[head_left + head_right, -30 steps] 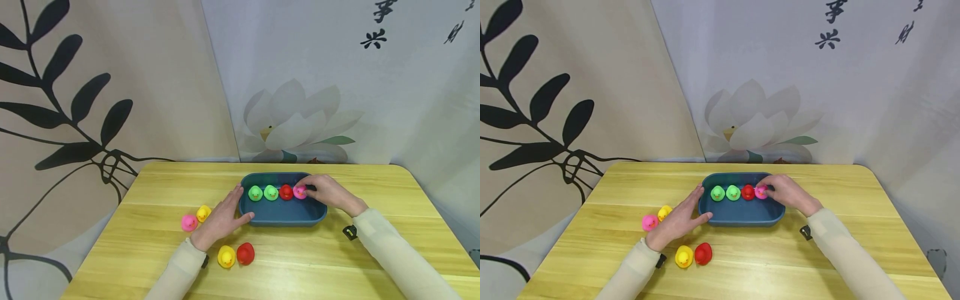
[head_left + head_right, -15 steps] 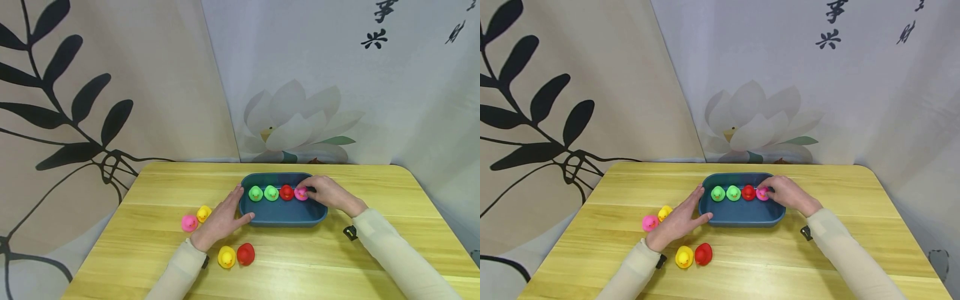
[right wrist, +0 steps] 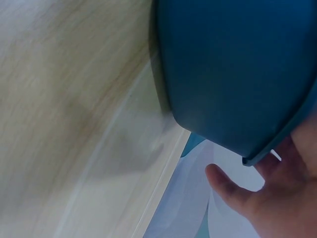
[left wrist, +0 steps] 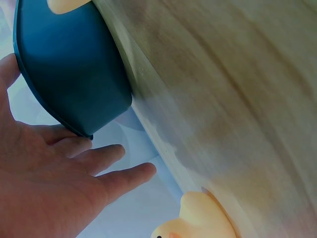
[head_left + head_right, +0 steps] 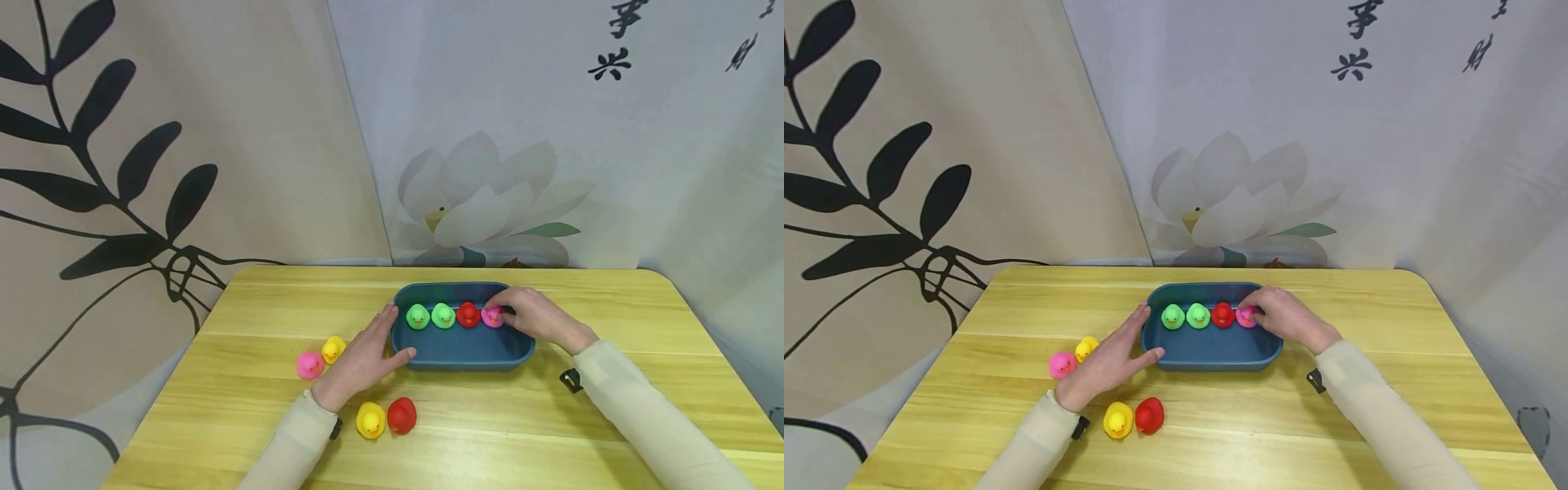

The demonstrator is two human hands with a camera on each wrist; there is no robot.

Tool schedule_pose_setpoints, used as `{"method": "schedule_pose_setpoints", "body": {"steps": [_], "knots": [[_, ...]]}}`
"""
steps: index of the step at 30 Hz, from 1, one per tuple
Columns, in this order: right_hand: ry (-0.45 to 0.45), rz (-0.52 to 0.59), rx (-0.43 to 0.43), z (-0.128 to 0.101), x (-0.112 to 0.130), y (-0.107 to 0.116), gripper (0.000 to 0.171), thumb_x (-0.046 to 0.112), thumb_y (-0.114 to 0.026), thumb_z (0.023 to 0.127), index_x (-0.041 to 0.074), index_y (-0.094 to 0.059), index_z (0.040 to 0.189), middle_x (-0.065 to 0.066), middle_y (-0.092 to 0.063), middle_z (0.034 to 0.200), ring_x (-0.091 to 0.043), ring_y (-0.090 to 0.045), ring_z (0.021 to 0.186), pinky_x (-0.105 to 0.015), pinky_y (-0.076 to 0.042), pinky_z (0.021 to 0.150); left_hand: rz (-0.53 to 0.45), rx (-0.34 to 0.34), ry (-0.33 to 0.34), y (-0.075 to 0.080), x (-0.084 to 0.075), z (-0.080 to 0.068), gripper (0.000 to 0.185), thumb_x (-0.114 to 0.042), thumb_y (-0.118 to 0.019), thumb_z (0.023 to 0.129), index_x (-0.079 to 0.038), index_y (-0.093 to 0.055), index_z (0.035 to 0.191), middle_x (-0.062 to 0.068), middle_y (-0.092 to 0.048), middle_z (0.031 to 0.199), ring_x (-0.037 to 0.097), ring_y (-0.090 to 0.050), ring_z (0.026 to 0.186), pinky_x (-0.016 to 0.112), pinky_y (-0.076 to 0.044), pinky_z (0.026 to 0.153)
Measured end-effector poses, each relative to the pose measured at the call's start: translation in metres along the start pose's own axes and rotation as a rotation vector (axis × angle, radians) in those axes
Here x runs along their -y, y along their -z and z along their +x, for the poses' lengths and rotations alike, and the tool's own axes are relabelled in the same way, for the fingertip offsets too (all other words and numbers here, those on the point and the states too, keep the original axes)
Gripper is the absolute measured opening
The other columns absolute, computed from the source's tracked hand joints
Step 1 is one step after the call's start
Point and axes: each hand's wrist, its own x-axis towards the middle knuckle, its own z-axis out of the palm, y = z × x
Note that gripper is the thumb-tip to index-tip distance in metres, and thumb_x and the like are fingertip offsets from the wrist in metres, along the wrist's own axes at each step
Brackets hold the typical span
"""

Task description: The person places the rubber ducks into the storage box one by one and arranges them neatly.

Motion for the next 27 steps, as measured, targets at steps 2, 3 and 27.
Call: {"method": "schedule_pose_setpoints", "body": {"steps": [2, 3, 27], "knots": [[0.001, -0.006, 0.000, 0.000, 0.000, 0.000, 0.022, -0.001, -0.076, 0.091, 0.007, -0.079, 0.111, -0.005, -0.076, 0.110, -0.028, -0.070, 0.103, -0.052, -0.057, 0.093, 0.002, 0.001, 0.000, 0.000, 0.000, 0.000, 0.092, -0.059, -0.061, 0.099, -0.011, -0.020, 0.166, 0.002, -0.012, 0.173, 0.028, -0.023, 0.157, 0.054, -0.029, 0.122], [0.000, -0.007, 0.000, 0.000, -0.001, -0.001, 0.022, -0.002, -0.076, 0.091, 0.007, -0.079, 0.111, -0.005, -0.076, 0.109, -0.028, -0.070, 0.103, -0.052, -0.057, 0.093, 0.001, 0.001, -0.001, 0.000, 0.000, 0.000, 0.092, -0.059, -0.061, 0.099, -0.011, -0.020, 0.166, 0.002, -0.012, 0.173, 0.028, -0.023, 0.157, 0.054, -0.029, 0.122], [-0.082, 0.082, -0.167, -0.029, 0.015, 0.013, 0.031, 0.006, -0.071, 0.097, 0.002, -0.072, 0.128, -0.016, -0.070, 0.130, -0.040, -0.062, 0.125, -0.061, -0.049, 0.103, 0.008, 0.002, -0.004, 0.000, 0.002, 0.001, 0.096, -0.065, -0.057, 0.098, -0.011, -0.019, 0.167, 0.002, -0.012, 0.174, 0.027, -0.023, 0.157, 0.054, -0.030, 0.121]]}}
